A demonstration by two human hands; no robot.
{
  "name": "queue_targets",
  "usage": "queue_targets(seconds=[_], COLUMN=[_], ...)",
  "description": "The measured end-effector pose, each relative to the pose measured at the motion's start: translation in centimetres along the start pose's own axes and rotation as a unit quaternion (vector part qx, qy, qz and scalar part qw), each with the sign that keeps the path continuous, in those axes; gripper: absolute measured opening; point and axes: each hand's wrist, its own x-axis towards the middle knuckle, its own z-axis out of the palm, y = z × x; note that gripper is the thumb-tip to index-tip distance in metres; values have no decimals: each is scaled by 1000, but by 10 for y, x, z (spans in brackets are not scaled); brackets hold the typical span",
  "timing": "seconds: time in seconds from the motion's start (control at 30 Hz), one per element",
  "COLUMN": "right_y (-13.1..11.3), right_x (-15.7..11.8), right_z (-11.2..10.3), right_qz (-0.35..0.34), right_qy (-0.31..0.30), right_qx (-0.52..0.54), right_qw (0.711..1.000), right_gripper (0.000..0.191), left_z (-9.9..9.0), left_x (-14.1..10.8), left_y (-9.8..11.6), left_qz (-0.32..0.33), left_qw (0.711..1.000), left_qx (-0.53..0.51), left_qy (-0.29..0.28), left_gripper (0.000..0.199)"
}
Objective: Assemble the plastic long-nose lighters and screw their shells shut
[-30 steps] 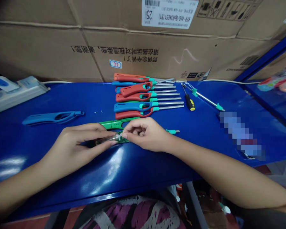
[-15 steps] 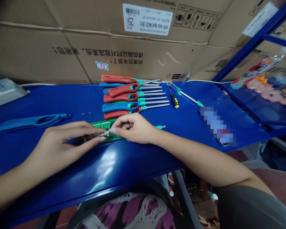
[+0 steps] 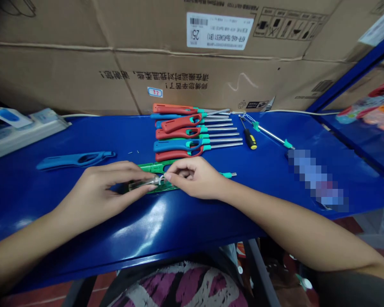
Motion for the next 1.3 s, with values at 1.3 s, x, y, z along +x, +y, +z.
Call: queue_targets(seconds=[1.3], right_y=[-9], right_x=[-11], right_z=[-7], right_qz=[-242], right_qy=[-80], right_qx=[-428], right_qw=[867], right_gripper=[31], left_z=[-16], left_x=[-3], left_y=[-3], left_qz=[-95], left_qw=[983], left_qx=[71], left_qy=[-139], left_gripper=[14])
